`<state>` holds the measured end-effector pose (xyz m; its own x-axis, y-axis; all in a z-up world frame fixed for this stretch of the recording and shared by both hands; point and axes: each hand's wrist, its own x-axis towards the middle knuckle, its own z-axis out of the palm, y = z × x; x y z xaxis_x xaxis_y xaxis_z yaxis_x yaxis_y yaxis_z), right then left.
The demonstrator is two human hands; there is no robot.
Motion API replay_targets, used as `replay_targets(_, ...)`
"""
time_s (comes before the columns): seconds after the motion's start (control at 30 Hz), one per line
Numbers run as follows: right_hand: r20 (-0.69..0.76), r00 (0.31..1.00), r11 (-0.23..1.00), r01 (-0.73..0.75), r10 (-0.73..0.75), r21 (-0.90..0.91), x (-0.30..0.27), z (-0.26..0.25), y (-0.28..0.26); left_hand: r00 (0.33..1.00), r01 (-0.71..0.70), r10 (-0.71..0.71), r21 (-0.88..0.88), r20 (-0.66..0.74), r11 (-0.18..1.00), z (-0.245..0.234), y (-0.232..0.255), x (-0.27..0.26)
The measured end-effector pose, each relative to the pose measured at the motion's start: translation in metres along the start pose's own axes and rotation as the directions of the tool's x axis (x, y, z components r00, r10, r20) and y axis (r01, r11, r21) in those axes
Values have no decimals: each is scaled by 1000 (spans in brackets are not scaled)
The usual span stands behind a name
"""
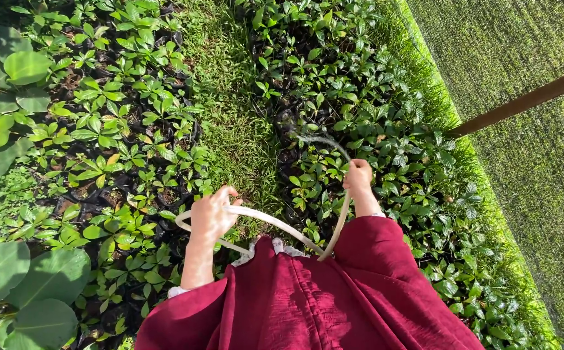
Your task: Watering a nursery of small plants using a garden hose.
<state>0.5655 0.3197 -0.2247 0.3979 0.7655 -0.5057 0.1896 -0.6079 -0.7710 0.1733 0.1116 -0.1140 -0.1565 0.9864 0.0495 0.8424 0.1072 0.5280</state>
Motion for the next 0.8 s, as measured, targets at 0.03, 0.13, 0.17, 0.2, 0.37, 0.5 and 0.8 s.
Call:
replay_targets(0.03, -73, 997, 996, 16, -10, 83, 4, -4, 1, 1000, 11, -11, 20, 20, 1000, 0, 0, 1)
replay_targets(0.13, -140, 989, 992, -30, 47, 123, 13, -17, 5, 999, 14, -14, 3, 30, 1000, -2, 0, 1)
replay_targets(0.17, -147, 988, 991, -32, 51, 128, 13, -19, 8, 999, 6, -6, 2, 34, 1000, -2, 0, 1)
replay_targets(0.2, -62, 996, 996, -55, 59, 63, 13, -21, 10, 1000, -4, 4, -15, 25, 1000, -1, 0, 2)
replay_targets(0.37, -36, 992, 990, -118, 121, 75, -1, -25, 8, 999, -26, 28, -64, 34, 998, -2, 2, 10)
replay_targets(0.5, -105, 993, 996, -54, 61, 66, -6, -34, 13, 999, -29, 32, -125, 25, 992, -5, 7, 17)
replay_targets(0.8, -136, 987, 991, -64, 80, 121, 6, -55, 40, 991, -131, 122, -159, -62, 979, -7, 12, 26)
